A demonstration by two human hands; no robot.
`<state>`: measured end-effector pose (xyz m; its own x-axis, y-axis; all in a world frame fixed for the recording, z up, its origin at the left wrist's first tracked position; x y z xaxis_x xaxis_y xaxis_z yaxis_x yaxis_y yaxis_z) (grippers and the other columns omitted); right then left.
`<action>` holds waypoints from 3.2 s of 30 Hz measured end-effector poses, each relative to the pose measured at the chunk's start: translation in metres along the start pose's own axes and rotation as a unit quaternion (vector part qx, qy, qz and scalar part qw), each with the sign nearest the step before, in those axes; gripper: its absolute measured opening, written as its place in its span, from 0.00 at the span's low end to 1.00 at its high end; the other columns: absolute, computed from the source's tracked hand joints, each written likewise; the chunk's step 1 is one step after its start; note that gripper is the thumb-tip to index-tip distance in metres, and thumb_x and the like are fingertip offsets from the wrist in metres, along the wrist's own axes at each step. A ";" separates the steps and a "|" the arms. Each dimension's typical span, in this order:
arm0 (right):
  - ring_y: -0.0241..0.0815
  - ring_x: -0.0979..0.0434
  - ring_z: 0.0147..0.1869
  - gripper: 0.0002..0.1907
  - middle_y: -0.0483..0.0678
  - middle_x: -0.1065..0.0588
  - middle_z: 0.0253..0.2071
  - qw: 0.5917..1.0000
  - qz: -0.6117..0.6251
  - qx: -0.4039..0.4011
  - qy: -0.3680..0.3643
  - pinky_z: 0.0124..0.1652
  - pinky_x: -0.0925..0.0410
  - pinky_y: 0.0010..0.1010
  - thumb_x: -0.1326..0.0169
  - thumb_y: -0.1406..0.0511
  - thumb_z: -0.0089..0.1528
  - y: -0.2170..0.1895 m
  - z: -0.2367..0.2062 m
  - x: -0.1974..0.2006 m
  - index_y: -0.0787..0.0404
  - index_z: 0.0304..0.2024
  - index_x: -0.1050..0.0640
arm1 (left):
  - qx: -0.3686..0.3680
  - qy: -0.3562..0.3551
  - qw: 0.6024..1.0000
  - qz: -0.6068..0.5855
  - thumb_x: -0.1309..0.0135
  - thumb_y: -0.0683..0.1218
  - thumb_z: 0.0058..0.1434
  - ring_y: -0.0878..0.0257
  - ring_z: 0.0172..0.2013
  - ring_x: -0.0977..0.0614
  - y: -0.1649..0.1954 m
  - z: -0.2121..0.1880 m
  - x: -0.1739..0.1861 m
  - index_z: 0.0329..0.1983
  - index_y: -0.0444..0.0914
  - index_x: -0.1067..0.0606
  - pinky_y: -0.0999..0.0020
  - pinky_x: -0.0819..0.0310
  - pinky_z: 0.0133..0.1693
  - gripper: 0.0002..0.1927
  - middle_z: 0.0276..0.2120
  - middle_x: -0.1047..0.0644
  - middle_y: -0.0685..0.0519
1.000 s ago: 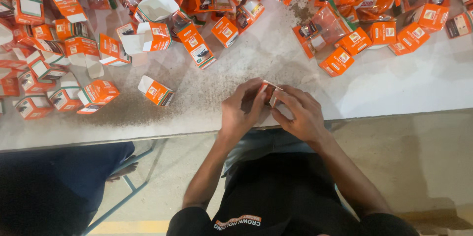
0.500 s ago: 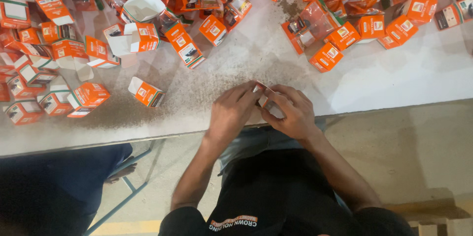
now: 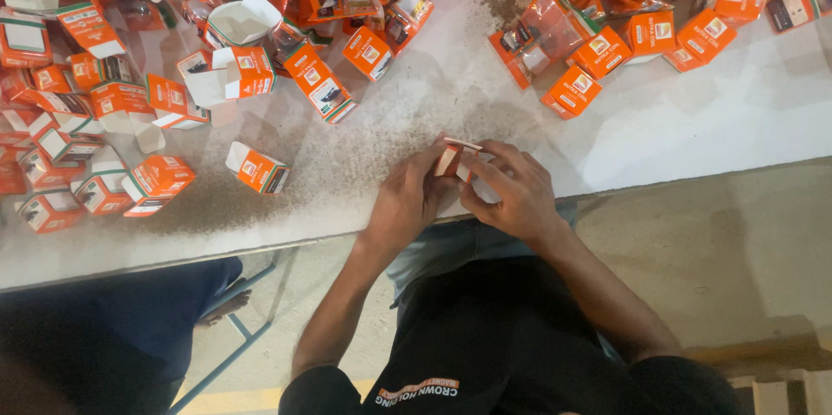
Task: The person picks small plastic-wrapped toy vehicles from a pile on the table, places each one into a small orange cardboard box, folds the box flaps closed, and sets the closed box back onto the table with the finished pile.
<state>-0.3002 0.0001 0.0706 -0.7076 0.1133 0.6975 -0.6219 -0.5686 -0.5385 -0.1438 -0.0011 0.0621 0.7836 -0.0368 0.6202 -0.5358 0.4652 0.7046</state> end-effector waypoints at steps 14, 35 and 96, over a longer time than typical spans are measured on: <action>0.45 0.18 0.49 0.18 0.54 0.25 0.61 0.997 0.016 0.081 0.003 0.47 0.24 0.36 0.35 0.70 0.56 -0.020 -0.001 0.005 0.62 0.49 0.19 | -0.063 -0.005 0.997 -0.035 0.35 0.39 0.57 0.52 0.60 0.20 0.003 -0.002 0.016 0.39 0.40 0.19 0.61 0.18 0.56 0.08 0.64 0.26 0.45; 0.53 0.20 0.57 0.17 0.50 0.21 0.53 0.994 0.096 0.054 -0.020 0.53 0.25 0.39 0.31 0.71 0.56 -0.025 0.004 0.003 0.59 0.47 0.19 | -0.091 0.022 0.994 -0.061 0.34 0.38 0.56 0.50 0.61 0.22 0.018 -0.018 0.029 0.48 0.38 0.20 0.57 0.23 0.61 0.16 0.52 0.20 0.51; 0.54 0.23 0.54 0.19 0.53 0.24 0.46 0.916 -0.398 -0.020 -0.048 0.53 0.28 0.47 0.38 0.64 0.60 0.046 0.107 0.021 0.49 0.54 0.22 | 0.160 0.111 0.977 -0.093 0.30 0.49 0.56 0.55 0.48 0.23 -0.002 -0.026 0.012 0.62 0.35 0.29 0.58 0.31 0.53 0.34 0.48 0.21 0.48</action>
<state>-0.3078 -0.1106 0.1111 0.0065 0.4050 0.9143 -0.9410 -0.3070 0.1427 -0.1251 0.0202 0.0589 0.9063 0.1149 0.4067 -0.4213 0.1681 0.8912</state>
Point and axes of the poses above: each hand's wrist, its own z-axis towards the middle knuckle, its own x-axis out of the back of the hand, y = z × x, the point moved 8 cm from there along z, towards the middle knuckle
